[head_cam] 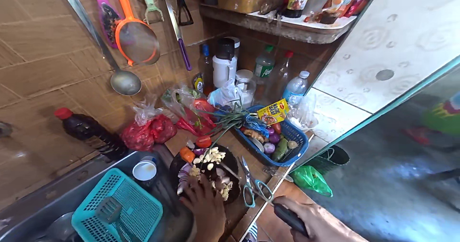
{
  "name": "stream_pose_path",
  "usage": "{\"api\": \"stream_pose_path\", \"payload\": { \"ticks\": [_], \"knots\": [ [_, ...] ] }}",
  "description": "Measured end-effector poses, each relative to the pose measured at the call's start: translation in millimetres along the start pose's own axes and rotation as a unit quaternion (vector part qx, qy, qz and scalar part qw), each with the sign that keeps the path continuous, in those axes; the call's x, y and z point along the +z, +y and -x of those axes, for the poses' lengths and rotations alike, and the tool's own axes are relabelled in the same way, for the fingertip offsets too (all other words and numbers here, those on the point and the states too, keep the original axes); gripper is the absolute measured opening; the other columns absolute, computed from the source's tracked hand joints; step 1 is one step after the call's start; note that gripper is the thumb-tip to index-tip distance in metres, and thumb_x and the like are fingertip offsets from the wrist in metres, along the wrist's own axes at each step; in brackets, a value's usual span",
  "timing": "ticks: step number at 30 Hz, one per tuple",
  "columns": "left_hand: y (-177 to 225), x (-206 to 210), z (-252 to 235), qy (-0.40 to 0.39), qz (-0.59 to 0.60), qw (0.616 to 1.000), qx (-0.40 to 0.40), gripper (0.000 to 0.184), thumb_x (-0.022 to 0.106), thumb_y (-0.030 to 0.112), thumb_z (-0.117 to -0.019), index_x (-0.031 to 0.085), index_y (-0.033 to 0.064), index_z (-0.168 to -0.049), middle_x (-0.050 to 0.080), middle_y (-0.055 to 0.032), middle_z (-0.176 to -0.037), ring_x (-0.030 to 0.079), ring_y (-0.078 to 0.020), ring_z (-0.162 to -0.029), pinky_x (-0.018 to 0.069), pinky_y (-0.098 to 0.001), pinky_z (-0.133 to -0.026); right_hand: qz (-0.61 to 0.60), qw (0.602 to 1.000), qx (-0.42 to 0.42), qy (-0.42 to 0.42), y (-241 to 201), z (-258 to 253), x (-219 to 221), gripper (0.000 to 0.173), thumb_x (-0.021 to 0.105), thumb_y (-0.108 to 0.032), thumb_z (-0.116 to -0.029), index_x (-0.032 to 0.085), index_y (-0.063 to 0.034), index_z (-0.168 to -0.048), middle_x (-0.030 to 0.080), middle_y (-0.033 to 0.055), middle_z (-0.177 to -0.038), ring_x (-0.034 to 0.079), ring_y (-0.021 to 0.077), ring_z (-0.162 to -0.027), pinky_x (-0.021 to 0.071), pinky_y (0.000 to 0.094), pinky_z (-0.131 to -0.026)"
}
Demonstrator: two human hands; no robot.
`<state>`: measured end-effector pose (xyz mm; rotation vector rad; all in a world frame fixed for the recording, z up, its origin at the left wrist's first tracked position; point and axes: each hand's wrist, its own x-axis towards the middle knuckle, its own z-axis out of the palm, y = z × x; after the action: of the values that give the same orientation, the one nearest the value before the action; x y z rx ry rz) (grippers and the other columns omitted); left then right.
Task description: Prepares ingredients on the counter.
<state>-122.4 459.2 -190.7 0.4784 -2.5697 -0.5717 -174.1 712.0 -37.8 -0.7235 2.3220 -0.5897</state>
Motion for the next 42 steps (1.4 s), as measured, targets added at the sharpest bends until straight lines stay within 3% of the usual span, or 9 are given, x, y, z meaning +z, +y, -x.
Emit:
{"api": "stream_pose_path", "payload": {
  "ticks": [4,10,19,22,25,28,36,39,42],
  "knots": [
    [18,-24,-1,0.088,-0.005,0.992,0.093,0.090,0.005,0.067,-0.1024,0.043,0.0044,-0.155,0.030,-0.0388,-0.158,0.016,-0.0654,-0.147,0.0085,-0.0813,-0.111,0.168,0.977,-0.073,0.112,-8,-2,20,0.063,0.073,-0.002,-0.0775,0.064,-0.0222,-0.137,0.070,0.0218,-0.101,0.071,0.0415,-0.076,0.0562,0.0585,-0.059],
    [46,-14,3,-0.045,-0.008,0.966,0.253,0.088,0.024,0.083,-0.0922,0.055,0.0247,-0.150,0.045,-0.0193,-0.158,0.036,-0.0536,-0.145,0.0235,-0.0838,-0.106,0.288,0.923,-0.148,0.210,-10,-14,35,0.052,0.077,0.004,-0.0739,0.073,-0.0183,-0.120,0.069,0.0169,-0.089,0.071,0.0339,-0.070,0.0591,0.0472,-0.057],
    [-1,-26,-12,-0.158,-0.076,0.983,0.049,0.077,0.029,0.064,-0.1021,0.060,0.0087,-0.145,0.036,-0.0270,-0.161,0.022,-0.0587,-0.149,0.0080,-0.0852,-0.110,0.258,0.943,-0.115,0.175,23,51,4,0.052,0.063,0.001,-0.0937,0.066,-0.0241,-0.140,0.069,0.0232,-0.094,0.070,0.0407,-0.076,0.0572,0.0527,-0.063],
    [28,-68,-35,-0.339,0.170,0.912,-0.156,0.065,0.010,0.036,-0.1112,0.023,-0.0045,-0.160,0.014,-0.0252,-0.169,0.003,-0.0416,-0.158,0.0018,-0.0667,-0.123,0.239,0.940,-0.132,0.204,28,49,12,0.051,0.064,-0.003,-0.0959,0.065,-0.0252,-0.141,0.069,0.0250,-0.099,0.071,0.0414,-0.079,0.0578,0.0535,-0.065],
    [21,-96,-49,-0.302,0.459,0.788,-0.279,0.082,0.001,0.056,-0.1067,0.041,0.0009,-0.153,0.042,-0.0183,-0.159,0.037,-0.0274,-0.150,0.0296,-0.0493,-0.123,0.232,0.930,-0.157,0.238,41,34,22,0.054,0.066,-0.003,-0.0931,0.066,-0.0276,-0.141,0.069,0.0239,-0.097,0.070,0.0397,-0.076,0.0571,0.0525,-0.062],
    [-27,-130,-70,-0.201,0.458,0.850,-0.167,0.093,-0.002,0.063,-0.1031,0.067,0.0063,-0.129,0.067,-0.0066,-0.136,0.055,-0.0211,-0.135,0.0394,-0.0448,-0.116,0.224,0.936,-0.120,0.244,48,27,20,0.055,0.064,-0.002,-0.0926,0.066,-0.0281,-0.141,0.069,0.0228,-0.098,0.070,0.0384,-0.074,0.0559,0.0530,-0.060],
    [-181,-268,-148,0.298,0.101,0.898,-0.308,0.064,0.026,0.045,-0.1117,0.034,-0.0007,-0.156,0.043,-0.0259,-0.155,0.043,-0.0347,-0.144,0.0336,-0.0528,-0.119,-0.032,0.982,0.131,0.133,45,-48,55,0.066,0.066,-0.018,-0.0971,0.042,-0.0125,-0.159,0.063,0.0255,-0.134,0.065,0.0428,-0.117,0.0517,0.0595,-0.100],
    [-252,-289,-180,0.302,0.038,0.896,-0.323,0.068,0.023,0.047,-0.1121,0.037,-0.0063,-0.153,0.044,-0.0316,-0.152,0.045,-0.0401,-0.142,0.0356,-0.0546,-0.117,-0.001,0.969,0.223,0.105,34,-90,68,0.067,0.059,-0.027,-0.1031,0.031,-0.0196,-0.164,0.054,0.0240,-0.146,0.061,0.0416,-0.125,0.0502,0.0567,-0.104],
    [-263,-287,-201,0.242,0.015,0.914,-0.326,0.076,0.022,0.051,-0.1110,0.023,-0.0081,-0.159,0.014,-0.0342,-0.166,0.012,-0.0474,-0.156,0.0149,-0.0597,-0.125,0.040,0.958,0.262,0.111,27,-119,72,0.068,0.057,-0.029,-0.1045,0.028,-0.0182,-0.165,0.048,0.0247,-0.151,0.060,0.0414,-0.128,0.0518,0.0543,-0.103]
  ]
}}
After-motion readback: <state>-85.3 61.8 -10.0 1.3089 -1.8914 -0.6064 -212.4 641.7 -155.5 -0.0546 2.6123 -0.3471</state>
